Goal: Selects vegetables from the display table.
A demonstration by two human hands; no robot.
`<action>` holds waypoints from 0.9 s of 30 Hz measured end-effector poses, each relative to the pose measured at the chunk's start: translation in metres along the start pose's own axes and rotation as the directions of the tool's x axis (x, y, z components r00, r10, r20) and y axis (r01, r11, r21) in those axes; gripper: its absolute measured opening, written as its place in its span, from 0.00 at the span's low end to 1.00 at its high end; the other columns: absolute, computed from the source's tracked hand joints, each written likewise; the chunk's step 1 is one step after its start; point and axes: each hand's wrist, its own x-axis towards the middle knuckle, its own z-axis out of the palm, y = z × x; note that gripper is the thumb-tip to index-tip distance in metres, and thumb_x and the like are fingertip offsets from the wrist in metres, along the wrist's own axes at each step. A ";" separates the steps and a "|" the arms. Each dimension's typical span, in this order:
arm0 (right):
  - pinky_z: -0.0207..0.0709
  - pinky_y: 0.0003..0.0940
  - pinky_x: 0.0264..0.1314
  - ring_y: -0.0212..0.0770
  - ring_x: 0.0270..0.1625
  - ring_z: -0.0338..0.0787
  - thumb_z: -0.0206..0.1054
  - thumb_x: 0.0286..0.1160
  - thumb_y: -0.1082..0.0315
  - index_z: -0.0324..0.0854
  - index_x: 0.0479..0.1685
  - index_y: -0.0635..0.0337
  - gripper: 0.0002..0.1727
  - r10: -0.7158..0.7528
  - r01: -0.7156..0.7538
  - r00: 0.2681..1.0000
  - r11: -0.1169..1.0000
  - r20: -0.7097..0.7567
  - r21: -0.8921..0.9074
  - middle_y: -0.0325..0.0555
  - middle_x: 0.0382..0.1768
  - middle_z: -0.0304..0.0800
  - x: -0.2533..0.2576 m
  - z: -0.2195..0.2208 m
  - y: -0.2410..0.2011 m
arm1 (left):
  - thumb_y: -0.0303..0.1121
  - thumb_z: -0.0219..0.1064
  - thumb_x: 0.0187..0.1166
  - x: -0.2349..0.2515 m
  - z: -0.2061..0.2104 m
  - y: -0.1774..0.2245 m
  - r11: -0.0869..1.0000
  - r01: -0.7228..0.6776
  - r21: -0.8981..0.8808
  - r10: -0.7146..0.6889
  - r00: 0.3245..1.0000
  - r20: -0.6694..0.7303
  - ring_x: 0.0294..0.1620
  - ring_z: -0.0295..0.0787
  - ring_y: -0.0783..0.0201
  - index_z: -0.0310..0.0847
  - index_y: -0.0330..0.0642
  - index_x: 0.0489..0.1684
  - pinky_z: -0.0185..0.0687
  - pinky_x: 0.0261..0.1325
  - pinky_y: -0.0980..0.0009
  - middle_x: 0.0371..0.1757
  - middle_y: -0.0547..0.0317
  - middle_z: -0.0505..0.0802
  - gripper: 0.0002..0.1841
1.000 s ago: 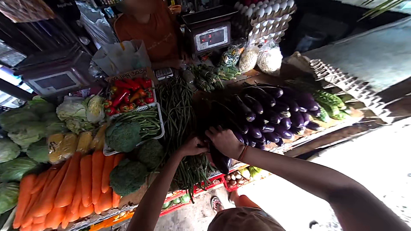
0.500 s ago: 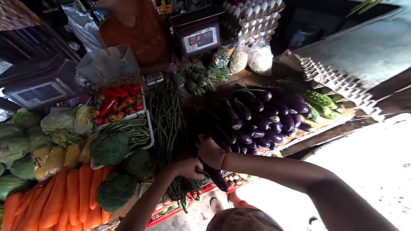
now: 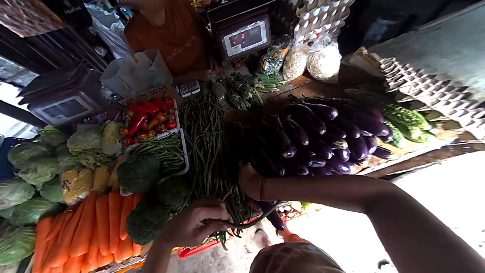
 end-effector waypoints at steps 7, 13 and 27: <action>0.59 0.69 0.80 0.67 0.77 0.74 0.64 0.80 0.68 0.82 0.63 0.73 0.19 -0.031 0.033 0.999 0.993 -0.024 0.117 0.66 0.72 0.79 0.000 0.002 0.007 | 0.42 0.63 0.88 0.032 -0.102 0.066 0.947 0.023 0.320 0.149 0.853 -0.501 0.60 0.93 0.61 0.80 0.57 0.48 0.86 0.73 0.54 0.50 0.70 0.94 0.04; 0.57 0.69 0.80 0.66 0.78 0.73 0.64 0.78 0.70 0.85 0.59 0.71 0.16 -0.009 0.016 0.998 0.992 -0.054 0.122 0.63 0.71 0.81 0.003 0.005 0.009 | 0.26 0.62 0.84 0.066 -0.184 0.115 0.664 0.123 0.738 0.407 0.768 -0.494 0.65 0.86 0.62 0.87 0.34 0.34 0.80 0.69 0.66 0.64 0.50 0.91 0.09; 0.59 0.68 0.82 0.72 0.82 0.67 0.67 0.76 0.71 0.81 0.63 0.76 0.20 0.010 0.025 0.992 0.959 -0.123 0.281 0.70 0.75 0.75 0.001 0.012 0.010 | 0.38 0.74 0.73 0.129 -0.049 0.052 0.992 -0.117 0.040 0.124 0.941 -0.315 0.66 0.85 0.63 0.77 0.44 0.57 0.88 0.65 0.64 0.69 0.61 0.83 0.18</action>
